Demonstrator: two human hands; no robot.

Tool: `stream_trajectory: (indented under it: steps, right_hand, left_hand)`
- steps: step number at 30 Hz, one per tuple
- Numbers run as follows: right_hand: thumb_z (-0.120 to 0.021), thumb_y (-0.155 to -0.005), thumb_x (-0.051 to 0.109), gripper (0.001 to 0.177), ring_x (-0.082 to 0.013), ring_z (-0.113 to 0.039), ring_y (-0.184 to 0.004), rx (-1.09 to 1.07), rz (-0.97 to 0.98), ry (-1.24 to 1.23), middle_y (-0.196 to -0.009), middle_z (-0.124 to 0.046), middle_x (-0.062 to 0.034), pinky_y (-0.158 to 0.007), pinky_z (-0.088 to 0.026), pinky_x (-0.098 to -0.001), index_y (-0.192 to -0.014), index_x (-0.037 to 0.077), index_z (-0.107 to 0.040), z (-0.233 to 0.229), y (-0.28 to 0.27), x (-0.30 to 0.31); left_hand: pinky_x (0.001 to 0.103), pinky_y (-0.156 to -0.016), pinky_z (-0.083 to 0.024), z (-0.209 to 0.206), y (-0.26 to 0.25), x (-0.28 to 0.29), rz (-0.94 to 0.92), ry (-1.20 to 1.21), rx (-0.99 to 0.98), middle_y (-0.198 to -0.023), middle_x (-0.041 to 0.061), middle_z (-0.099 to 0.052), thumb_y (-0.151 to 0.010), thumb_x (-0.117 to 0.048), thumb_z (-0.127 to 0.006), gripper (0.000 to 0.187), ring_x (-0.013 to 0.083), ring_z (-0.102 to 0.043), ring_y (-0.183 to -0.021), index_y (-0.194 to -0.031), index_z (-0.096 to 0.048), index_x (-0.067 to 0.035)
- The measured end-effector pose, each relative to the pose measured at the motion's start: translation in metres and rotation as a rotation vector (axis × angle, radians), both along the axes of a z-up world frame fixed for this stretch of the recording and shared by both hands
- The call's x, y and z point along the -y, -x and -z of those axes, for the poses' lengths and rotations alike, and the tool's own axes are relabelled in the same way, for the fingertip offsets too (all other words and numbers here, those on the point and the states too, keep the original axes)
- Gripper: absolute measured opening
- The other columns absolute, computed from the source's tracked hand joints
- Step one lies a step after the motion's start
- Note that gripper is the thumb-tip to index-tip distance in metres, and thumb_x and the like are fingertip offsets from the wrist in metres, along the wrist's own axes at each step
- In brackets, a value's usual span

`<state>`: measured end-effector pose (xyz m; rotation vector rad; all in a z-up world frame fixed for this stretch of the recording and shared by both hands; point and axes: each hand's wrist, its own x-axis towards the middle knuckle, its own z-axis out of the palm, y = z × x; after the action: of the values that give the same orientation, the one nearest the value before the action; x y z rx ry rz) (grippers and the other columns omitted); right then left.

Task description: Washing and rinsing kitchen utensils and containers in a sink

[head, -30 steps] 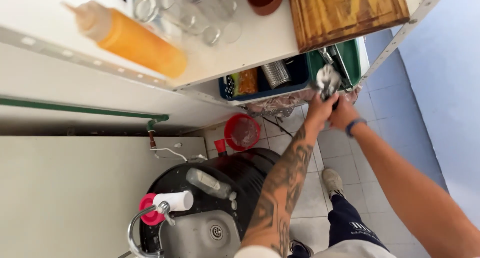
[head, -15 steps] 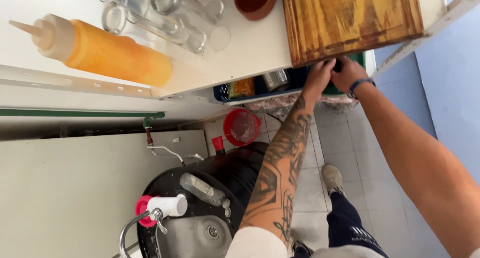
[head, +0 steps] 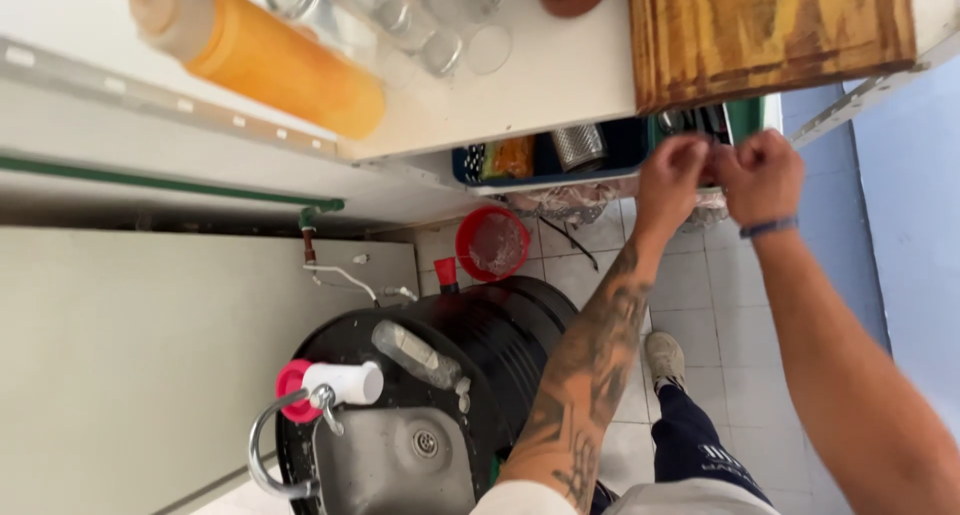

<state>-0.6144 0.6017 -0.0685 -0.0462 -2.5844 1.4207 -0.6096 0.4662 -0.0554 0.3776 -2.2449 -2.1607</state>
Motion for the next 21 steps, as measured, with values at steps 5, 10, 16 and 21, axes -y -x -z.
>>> stream_trajectory:
  steps: [5,10,16,21]
  right_hand:
    - [-0.073,-0.088,0.021,0.094,-0.0415,-0.031,-0.147,0.218,-0.293,-0.139,-0.164,-0.028,-0.0289,-0.117,-0.029,-0.0494,-0.162,-0.006,-0.021,0.018,0.008,-0.012]
    - [-0.062,-0.111,0.029,0.055,-0.0329,-0.070,-0.107,0.016,-0.353,-0.098,-0.134,-0.070,-0.0198,-0.092,-0.052,-0.0455,-0.152,-0.008,-0.056,-0.075,-0.128,0.015]
    - [-0.017,-0.101,0.070,0.098,-0.0497,-0.040,-0.152,-0.422,-0.725,-0.098,-0.156,-0.049,-0.0303,-0.121,-0.028,-0.0601,-0.150,-0.009,-0.050,-0.102,-0.247,0.092]
    - [-0.057,-0.088,0.057,0.099,-0.0518,-0.044,-0.139,-0.228,-0.901,-0.163,-0.157,-0.044,-0.0320,-0.116,-0.035,-0.0580,-0.159,-0.009,-0.035,-0.107,-0.276,0.169]
  left_hand:
    - [0.040,-0.111,-0.046,0.150,0.022,0.001,0.205,0.099,0.087,-0.150,0.018,-0.048,-0.087,-0.014,-0.060,0.050,0.0330,-0.054,-0.134,-0.136,-0.056,-0.006]
    - [0.029,-0.102,-0.048,0.033,-0.105,0.008,0.052,-0.326,0.207,-0.131,0.008,-0.067,-0.095,-0.027,-0.066,0.053,0.0161,-0.061,-0.120,-0.144,-0.057,-0.009]
    - [0.034,-0.124,-0.037,-0.070,-0.271,0.053,-0.134,-1.403,0.232,-0.145,0.014,-0.057,-0.125,-0.068,-0.033,0.062,0.0218,-0.054,-0.138,-0.133,-0.057,-0.011]
    - [0.050,-0.128,-0.032,-0.205,-0.439,0.195,0.084,-0.640,-0.078,-0.168,0.012,-0.036,-0.089,-0.066,-0.066,0.099,0.0297,-0.034,-0.158,-0.160,-0.034,-0.004]
